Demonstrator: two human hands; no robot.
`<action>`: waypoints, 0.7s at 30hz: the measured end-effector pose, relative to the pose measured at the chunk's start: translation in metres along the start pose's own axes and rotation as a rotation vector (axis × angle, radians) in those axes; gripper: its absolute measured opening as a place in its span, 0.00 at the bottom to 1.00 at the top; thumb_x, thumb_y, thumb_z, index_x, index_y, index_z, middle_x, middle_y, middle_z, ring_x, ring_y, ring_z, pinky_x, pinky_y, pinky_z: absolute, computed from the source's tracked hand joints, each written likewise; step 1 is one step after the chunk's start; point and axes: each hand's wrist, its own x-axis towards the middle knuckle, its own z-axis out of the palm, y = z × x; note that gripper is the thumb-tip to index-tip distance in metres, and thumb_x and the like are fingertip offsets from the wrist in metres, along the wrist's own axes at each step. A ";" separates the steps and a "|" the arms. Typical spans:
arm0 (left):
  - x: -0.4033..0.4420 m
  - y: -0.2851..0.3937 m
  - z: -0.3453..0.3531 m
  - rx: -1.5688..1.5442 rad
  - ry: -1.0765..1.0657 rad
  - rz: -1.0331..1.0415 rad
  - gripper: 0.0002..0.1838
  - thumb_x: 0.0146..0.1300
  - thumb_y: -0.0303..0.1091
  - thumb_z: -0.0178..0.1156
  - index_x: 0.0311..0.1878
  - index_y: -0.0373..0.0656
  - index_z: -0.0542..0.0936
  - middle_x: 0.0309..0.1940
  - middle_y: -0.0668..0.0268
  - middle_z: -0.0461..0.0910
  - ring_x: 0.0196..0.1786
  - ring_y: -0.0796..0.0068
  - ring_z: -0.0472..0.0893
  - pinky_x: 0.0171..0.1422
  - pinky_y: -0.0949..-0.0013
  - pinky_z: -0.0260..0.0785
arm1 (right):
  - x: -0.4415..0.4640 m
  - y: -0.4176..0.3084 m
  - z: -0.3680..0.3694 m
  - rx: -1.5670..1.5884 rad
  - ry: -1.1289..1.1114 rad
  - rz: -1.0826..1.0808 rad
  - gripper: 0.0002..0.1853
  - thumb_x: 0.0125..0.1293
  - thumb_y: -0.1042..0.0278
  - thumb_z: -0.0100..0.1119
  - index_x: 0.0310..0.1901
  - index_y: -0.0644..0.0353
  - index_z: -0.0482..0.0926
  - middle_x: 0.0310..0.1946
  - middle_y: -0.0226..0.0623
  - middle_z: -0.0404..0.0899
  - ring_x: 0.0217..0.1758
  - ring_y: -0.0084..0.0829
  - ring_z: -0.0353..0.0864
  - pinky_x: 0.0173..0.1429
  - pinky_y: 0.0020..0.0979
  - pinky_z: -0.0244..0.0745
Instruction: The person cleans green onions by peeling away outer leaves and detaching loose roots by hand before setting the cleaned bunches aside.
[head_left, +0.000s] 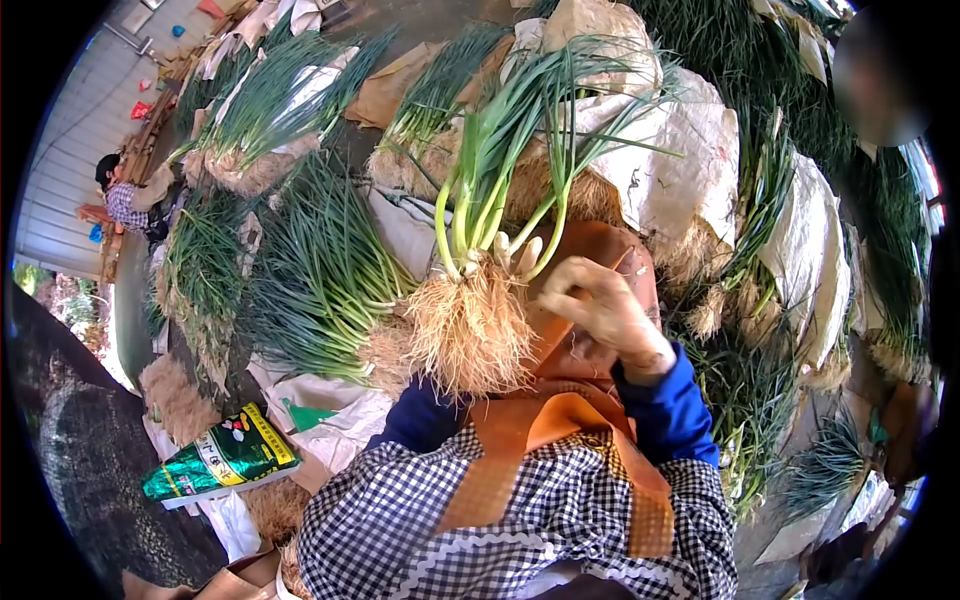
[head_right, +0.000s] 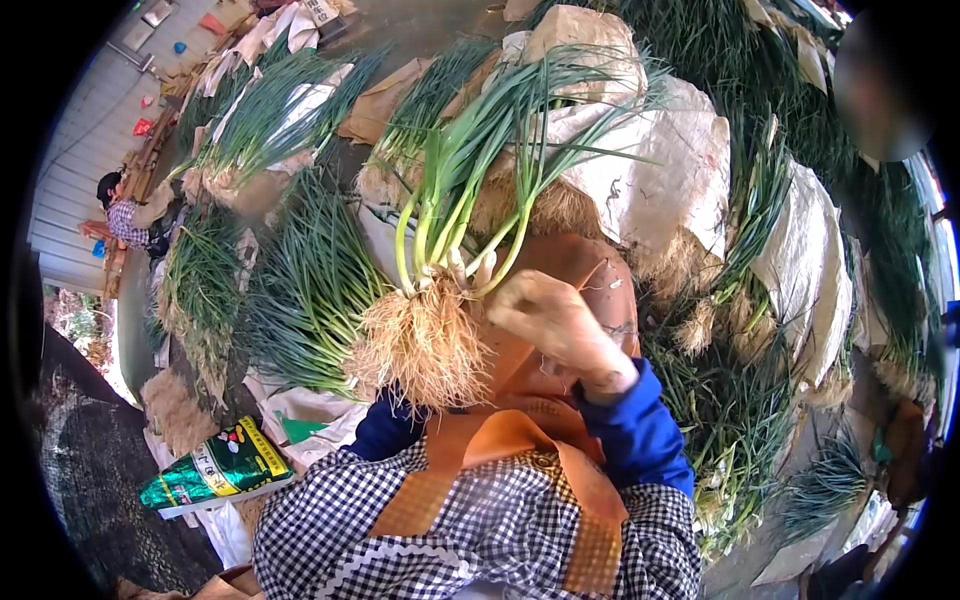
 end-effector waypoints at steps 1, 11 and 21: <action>0.002 -0.001 -0.001 -0.021 0.002 0.005 0.23 0.65 0.49 0.46 0.59 0.49 0.69 0.66 0.69 0.60 0.70 0.65 0.54 0.72 0.42 0.36 | -0.012 -0.010 -0.015 -0.094 -0.063 -0.033 0.06 0.59 0.71 0.60 0.29 0.61 0.75 0.29 0.31 0.74 0.34 0.23 0.73 0.40 0.25 0.69; 0.006 -0.006 -0.017 0.033 0.049 0.055 0.22 0.61 0.49 0.51 0.56 0.51 0.72 0.69 0.68 0.54 0.73 0.61 0.48 0.73 0.50 0.46 | -0.125 0.029 -0.115 -0.704 0.678 0.363 0.05 0.57 0.72 0.62 0.35 0.59 0.82 0.33 0.37 0.82 0.36 0.28 0.80 0.42 0.26 0.76; -0.027 0.012 -0.042 0.441 0.300 -0.045 0.25 0.59 0.34 0.54 0.59 0.36 0.64 0.54 0.54 0.70 0.56 0.62 0.72 0.56 0.63 0.72 | 0.015 0.083 0.006 0.341 0.117 0.437 0.28 0.67 0.50 0.48 0.63 0.58 0.61 0.47 0.30 0.78 0.37 0.17 0.75 0.32 0.17 0.63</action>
